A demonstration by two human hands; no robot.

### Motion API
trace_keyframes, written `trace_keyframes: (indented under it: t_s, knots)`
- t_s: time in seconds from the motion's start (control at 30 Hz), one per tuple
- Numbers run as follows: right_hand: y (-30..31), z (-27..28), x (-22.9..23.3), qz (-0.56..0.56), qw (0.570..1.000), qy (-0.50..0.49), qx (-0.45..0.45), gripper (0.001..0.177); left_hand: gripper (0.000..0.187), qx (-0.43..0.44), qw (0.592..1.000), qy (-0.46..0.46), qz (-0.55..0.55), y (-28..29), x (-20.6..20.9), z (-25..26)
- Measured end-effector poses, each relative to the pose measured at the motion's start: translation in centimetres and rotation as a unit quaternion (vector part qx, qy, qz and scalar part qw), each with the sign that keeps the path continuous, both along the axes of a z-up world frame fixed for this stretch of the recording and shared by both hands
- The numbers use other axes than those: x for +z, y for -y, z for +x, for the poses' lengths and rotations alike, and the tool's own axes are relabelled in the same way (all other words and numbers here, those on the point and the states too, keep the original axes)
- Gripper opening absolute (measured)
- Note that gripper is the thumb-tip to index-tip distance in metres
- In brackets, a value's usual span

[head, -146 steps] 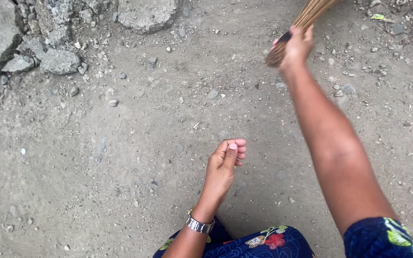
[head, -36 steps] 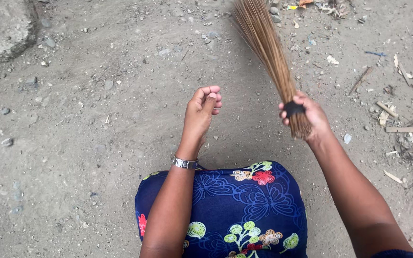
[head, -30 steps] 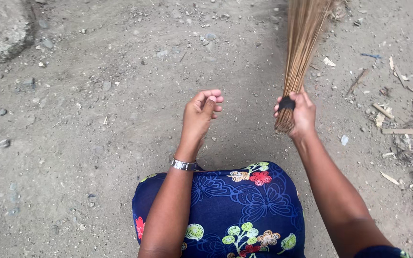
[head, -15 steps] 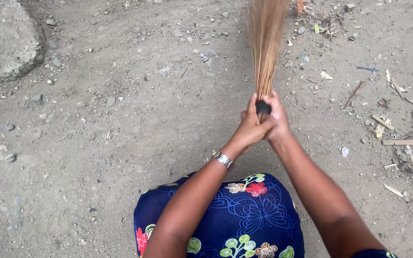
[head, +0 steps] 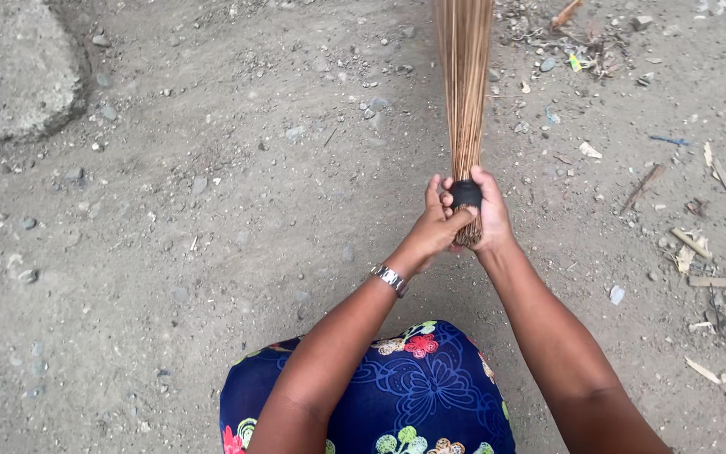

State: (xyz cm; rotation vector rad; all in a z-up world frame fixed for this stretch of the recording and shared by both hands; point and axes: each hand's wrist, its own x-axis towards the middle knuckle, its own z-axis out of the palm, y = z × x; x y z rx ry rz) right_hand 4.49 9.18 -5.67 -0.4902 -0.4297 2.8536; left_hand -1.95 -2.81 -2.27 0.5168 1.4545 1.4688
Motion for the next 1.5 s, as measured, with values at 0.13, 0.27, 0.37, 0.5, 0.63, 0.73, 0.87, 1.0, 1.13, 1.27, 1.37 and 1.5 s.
trace_keyframes:
  t_s: [0.13,0.27,0.37,0.5,0.63,0.73,0.87,1.0,1.13,1.27,1.37,1.5]
  knots:
    - [0.6,0.5,-1.1,0.059,0.996,0.049,-0.05,0.036,0.114,-0.027,0.991,-0.127,0.022,-0.4,0.5,-0.3]
    - [1.4,0.1,-2.0,-0.033,0.998,-0.052,-0.02,0.039,0.117,-0.094,0.964,-0.134,-0.208,0.5,3.2,-0.4]
    - [0.6,-1.0,0.8,0.066,0.998,0.012,0.003,0.048,0.116,0.085,0.968,-0.235,-0.006,0.0,2.6,0.4]
    - [0.5,-2.8,6.4,0.187,0.973,0.11,0.077,0.071,0.118,0.12,0.991,-0.055,0.029,0.3,3.0,-0.5]
    - [1.1,-8.7,9.3,0.18,0.968,0.084,0.153,0.073,0.121,0.171,0.983,0.048,-0.037,0.8,6.5,-5.2]
    - [2.1,-13.7,9.6,0.189,0.963,0.081,0.176,0.07,0.112,0.17,0.983,0.071,-0.017,2.6,9.2,-9.8]
    - [2.2,-19.7,6.9,0.176,0.964,0.05,0.191,0.063,0.114,0.188,0.973,0.104,-0.089,3.6,8.9,-15.1]
    - [-0.9,-24.3,2.2,0.158,0.973,0.079,0.148,0.048,0.097,0.122,0.987,0.088,-0.057,0.8,3.2,-21.3]
    - [-2.9,-23.2,-1.6,0.151,0.97,0.189,-0.038,0.044,0.104,0.025,0.999,0.013,-0.024,-3.3,-2.9,-23.5]
    - [0.4,-21.8,-1.1,0.2,0.93,0.239,-0.197,0.047,0.103,-0.066,0.991,-0.113,-0.005,-2.3,-3.3,-23.6]
    - [3.7,-23.7,2.8,0.217,0.92,0.257,-0.202,0.064,0.101,-0.069,0.984,-0.164,-0.023,0.8,-1.0,-24.5]
    - [5.4,-28.9,4.1,0.238,0.948,0.192,-0.092,0.077,0.094,0.083,0.991,-0.102,-0.011,3.2,-1.5,-27.4]
